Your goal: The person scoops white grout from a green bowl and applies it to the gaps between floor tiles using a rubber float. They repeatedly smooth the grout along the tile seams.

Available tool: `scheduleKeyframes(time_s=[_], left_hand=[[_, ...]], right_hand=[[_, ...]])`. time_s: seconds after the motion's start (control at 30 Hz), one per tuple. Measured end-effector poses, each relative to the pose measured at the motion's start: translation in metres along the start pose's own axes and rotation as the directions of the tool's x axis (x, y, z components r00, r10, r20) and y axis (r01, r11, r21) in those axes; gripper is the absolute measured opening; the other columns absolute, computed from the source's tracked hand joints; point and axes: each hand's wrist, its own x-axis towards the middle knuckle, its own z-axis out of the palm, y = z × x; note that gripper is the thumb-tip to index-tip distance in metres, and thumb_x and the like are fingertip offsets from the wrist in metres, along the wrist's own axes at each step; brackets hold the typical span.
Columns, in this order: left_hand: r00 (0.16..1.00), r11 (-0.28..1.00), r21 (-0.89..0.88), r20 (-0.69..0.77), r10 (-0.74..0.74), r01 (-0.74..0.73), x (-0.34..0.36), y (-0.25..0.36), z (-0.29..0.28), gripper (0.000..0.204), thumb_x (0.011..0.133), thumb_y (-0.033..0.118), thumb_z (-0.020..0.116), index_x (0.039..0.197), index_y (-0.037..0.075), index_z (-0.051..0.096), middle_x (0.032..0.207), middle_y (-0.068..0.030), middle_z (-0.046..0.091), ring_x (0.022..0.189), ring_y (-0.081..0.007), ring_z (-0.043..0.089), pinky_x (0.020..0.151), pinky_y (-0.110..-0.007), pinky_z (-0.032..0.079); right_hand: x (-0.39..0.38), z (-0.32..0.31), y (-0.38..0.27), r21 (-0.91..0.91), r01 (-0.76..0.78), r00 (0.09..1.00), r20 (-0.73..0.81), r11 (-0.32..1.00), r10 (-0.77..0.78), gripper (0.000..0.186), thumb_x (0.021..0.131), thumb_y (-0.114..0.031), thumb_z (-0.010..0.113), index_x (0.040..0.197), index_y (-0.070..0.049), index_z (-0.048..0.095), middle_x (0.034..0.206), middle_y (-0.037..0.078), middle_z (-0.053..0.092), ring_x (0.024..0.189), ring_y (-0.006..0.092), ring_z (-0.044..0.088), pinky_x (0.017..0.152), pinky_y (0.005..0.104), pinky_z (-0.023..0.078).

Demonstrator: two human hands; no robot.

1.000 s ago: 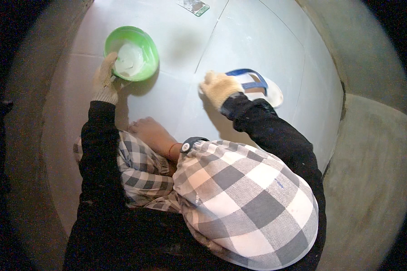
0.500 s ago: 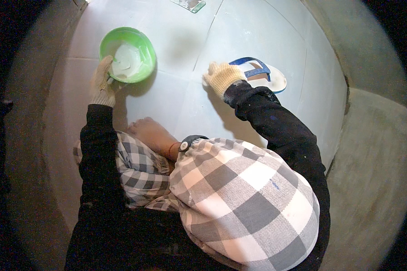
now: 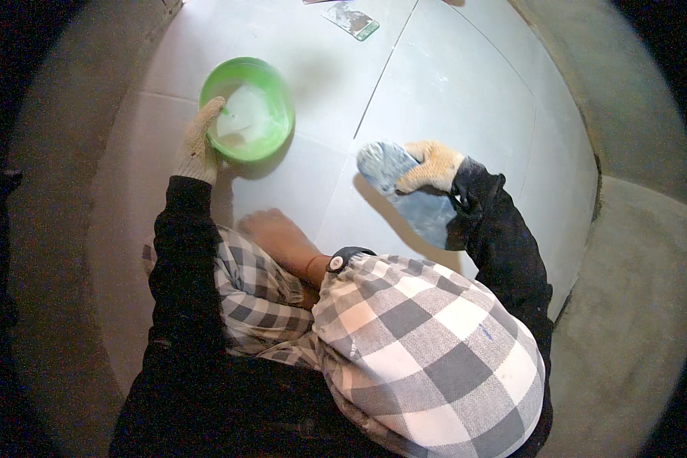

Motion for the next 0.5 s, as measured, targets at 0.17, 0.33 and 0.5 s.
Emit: scheduleKeyframes(time_s=[0.17, 0.33, 0.5], left_hand=[[0.978, 0.963, -0.172, 0.001, -0.208, 0.205, -0.001, 0.007, -0.003, 0.072, 0.083, 0.040, 0.076, 0.137, 0.003, 0.047, 0.124, -0.0187, 0.057, 0.109, -0.0316, 0.063, 0.078, -0.049, 0.060], [0.981, 0.953, -0.239, 0.093, -0.170, 0.187, -0.005, 0.000, -0.001, 0.065, 0.088, 0.032, 0.072, 0.137, 0.001, 0.044, 0.124, -0.0193, 0.058, 0.107, -0.0333, 0.065, 0.082, -0.044, 0.063], [0.971, 0.965, -0.231, 0.228, -0.070, 0.124, -0.006, -0.021, 0.014, 0.059, 0.089, 0.014, 0.072, 0.136, -0.002, 0.039, 0.124, -0.0208, 0.055, 0.107, -0.0281, 0.065, 0.083, -0.043, 0.063]], right_hand=[[0.011, 0.003, -0.034, -0.087, 0.083, 0.995, 0.056, 0.993, -0.079, 0.046, 0.072, -0.008, 0.080, 0.116, -0.003, 0.068, 0.100, 0.006, 0.073, 0.088, 0.0152, 0.067, 0.085, 0.0309, 0.053], [0.008, 0.024, -0.059, -0.363, 0.108, 0.952, -0.230, 0.926, -0.201, 0.047, 0.077, -0.013, 0.072, 0.122, -0.005, 0.066, 0.100, 0.011, 0.073, 0.087, 0.0175, 0.068, 0.085, 0.0326, 0.054], [0.018, 0.056, -0.079, -0.823, 0.075, 0.713, -0.350, 0.563, -0.608, 0.046, 0.081, -0.018, 0.064, 0.126, -0.010, 0.063, 0.109, 0.019, 0.069, 0.095, 0.0322, 0.068, 0.086, 0.0397, 0.055]])
